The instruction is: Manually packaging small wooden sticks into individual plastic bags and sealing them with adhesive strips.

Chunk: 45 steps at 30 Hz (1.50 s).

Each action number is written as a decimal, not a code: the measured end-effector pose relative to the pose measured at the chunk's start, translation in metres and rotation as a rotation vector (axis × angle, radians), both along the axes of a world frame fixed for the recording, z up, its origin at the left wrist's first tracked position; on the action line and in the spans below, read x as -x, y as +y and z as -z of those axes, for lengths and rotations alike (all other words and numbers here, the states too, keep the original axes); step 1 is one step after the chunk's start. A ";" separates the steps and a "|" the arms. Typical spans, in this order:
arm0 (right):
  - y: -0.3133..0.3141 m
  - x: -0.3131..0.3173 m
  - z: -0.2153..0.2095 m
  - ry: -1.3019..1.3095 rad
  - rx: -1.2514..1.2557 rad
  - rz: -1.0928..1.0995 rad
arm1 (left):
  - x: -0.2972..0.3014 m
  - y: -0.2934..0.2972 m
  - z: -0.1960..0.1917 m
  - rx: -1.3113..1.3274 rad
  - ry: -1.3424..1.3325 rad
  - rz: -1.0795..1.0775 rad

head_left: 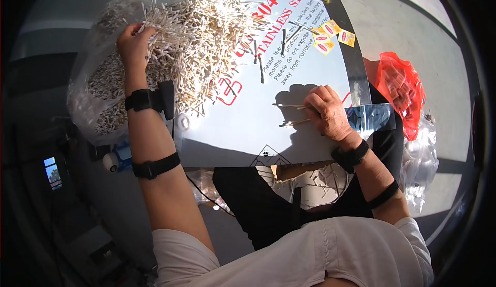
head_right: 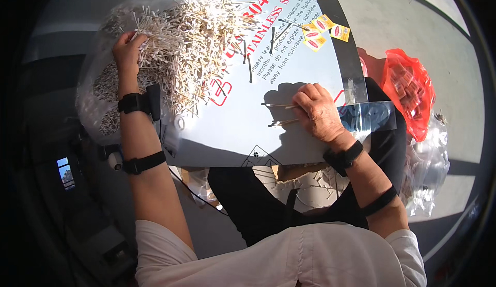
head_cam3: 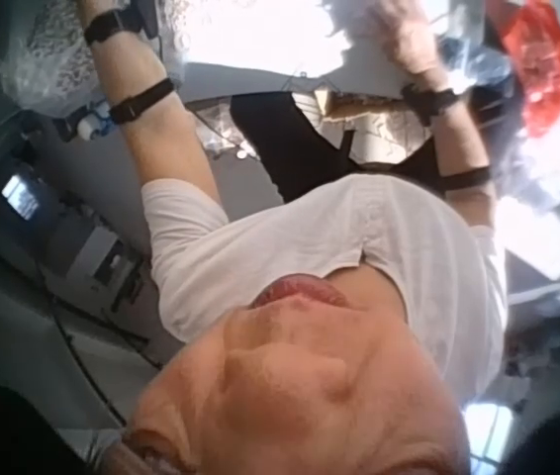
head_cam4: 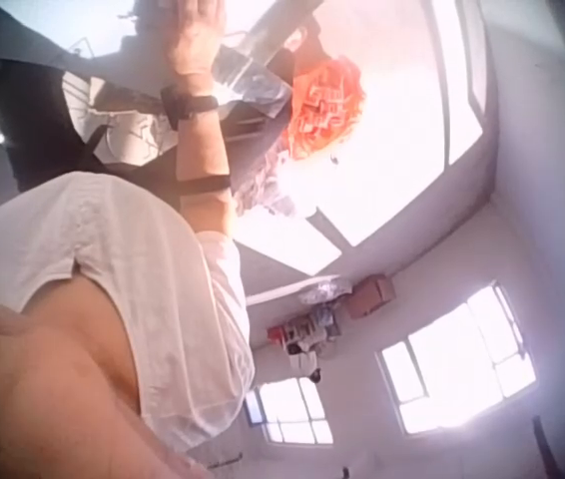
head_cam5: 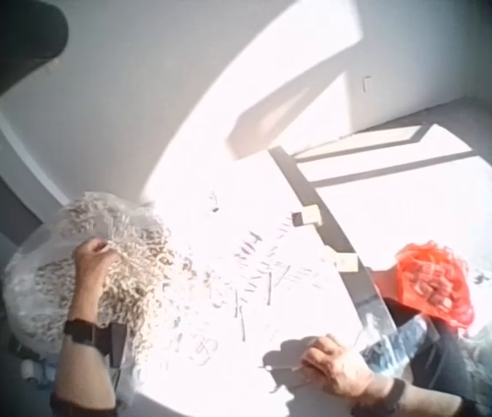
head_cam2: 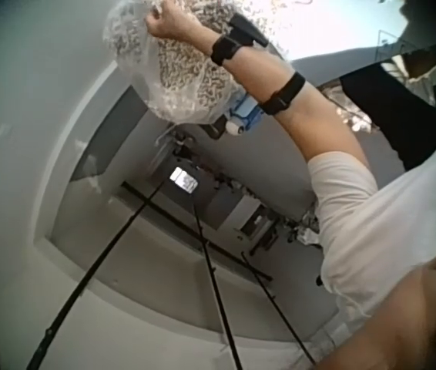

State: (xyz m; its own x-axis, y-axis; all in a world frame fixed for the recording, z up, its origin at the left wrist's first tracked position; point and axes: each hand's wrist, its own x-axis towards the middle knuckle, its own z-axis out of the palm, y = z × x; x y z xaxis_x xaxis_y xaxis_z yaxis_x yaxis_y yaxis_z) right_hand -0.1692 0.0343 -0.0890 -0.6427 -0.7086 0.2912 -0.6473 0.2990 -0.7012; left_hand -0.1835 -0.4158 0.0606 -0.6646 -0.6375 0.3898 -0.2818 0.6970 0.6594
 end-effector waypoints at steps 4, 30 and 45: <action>-0.005 -0.001 -0.001 0.001 0.019 -0.014 | -0.002 -0.010 0.008 0.171 -0.496 -0.038; -0.057 0.212 0.022 0.237 -0.340 0.501 | -0.015 0.004 0.004 0.401 -0.216 -0.122; -0.087 0.088 -0.030 -0.169 -0.146 -0.002 | -0.006 0.056 0.093 0.465 -0.480 -0.201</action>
